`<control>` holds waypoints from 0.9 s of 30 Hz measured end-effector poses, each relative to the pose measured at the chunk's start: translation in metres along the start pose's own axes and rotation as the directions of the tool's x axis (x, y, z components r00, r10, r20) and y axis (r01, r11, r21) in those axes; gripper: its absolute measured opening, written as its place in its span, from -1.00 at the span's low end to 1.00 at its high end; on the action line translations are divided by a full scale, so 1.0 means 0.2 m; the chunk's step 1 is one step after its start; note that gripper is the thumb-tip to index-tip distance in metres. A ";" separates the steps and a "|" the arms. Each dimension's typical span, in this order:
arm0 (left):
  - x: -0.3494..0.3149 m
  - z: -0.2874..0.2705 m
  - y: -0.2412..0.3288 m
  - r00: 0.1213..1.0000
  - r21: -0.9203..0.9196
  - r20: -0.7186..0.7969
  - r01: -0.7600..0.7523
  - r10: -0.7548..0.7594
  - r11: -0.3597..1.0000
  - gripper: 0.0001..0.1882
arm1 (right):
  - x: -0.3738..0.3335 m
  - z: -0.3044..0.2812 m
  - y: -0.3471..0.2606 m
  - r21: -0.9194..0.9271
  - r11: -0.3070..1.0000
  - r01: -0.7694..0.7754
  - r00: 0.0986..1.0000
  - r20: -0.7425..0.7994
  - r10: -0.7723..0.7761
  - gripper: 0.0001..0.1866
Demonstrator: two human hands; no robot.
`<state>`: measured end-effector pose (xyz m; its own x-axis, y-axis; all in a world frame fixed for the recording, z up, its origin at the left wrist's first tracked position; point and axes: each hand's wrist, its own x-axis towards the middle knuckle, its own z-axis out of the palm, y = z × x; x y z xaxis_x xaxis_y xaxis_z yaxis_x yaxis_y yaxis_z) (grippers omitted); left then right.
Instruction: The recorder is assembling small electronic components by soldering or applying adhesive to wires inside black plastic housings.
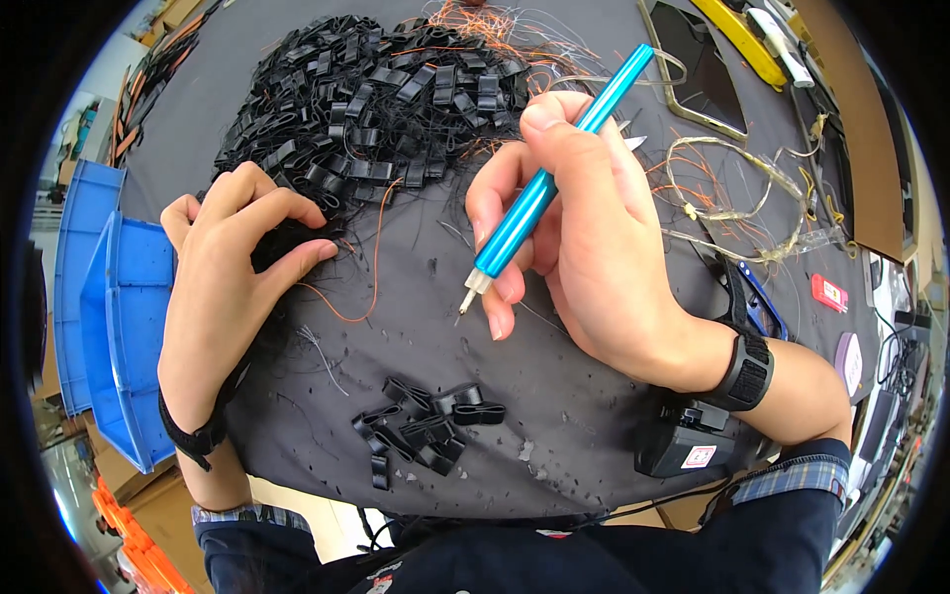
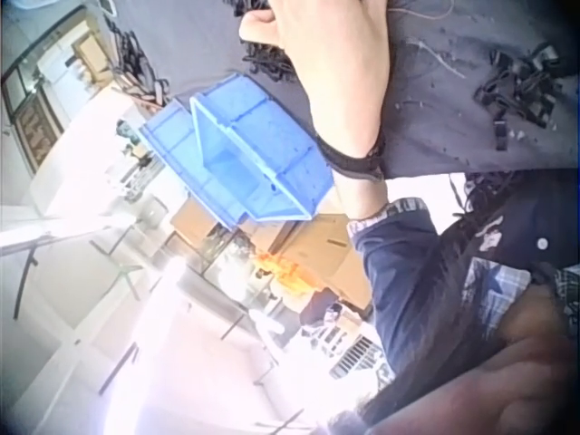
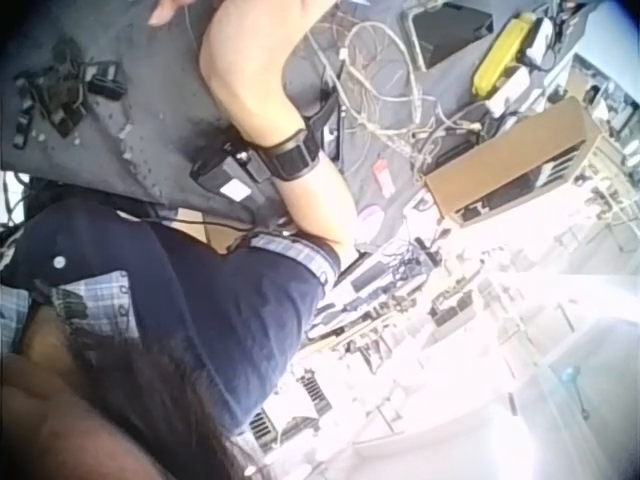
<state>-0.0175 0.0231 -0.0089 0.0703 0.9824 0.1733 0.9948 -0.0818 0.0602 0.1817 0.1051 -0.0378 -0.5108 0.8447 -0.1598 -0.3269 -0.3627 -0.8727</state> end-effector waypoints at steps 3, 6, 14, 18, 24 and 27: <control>0.01 0.03 0.01 0.999 0.023 -0.033 -0.010 0.011 1.000 -0.81 | 0.00 -0.01 0.01 0.006 1.000 0.010 1.000 0.004 -0.010 -0.78; 0.02 0.03 0.01 0.998 0.036 -0.063 -0.015 0.017 0.999 -0.81 | 0.01 -0.02 0.01 0.017 1.000 0.012 1.000 0.022 -0.013 -0.76; 0.04 0.02 0.07 0.994 -0.011 -0.075 -0.085 0.083 0.996 -0.90 | 0.01 -0.03 0.00 0.030 0.999 0.013 0.999 0.029 -0.014 -0.76; 0.03 0.00 0.09 0.993 0.012 -0.024 -0.118 0.118 0.993 -0.88 | 0.01 -0.04 0.01 0.065 0.998 0.002 1.000 0.030 -0.004 -0.76; 0.03 0.02 0.00 1.000 0.023 -0.001 -0.026 0.026 0.999 -0.83 | 0.02 -0.08 0.02 0.193 0.981 -0.013 0.995 0.098 -0.006 -0.84; 0.03 0.03 0.00 0.999 0.032 -0.023 -0.047 0.048 0.998 -0.83 | 0.01 -0.08 0.02 0.195 0.981 -0.008 0.993 0.115 -0.015 -0.84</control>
<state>-0.0168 0.0305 -0.0136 0.1164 0.9731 0.1988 0.9922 -0.1229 0.0206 0.1926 0.1127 -0.0486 -0.5941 0.7990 -0.0926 -0.4714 -0.4392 -0.7648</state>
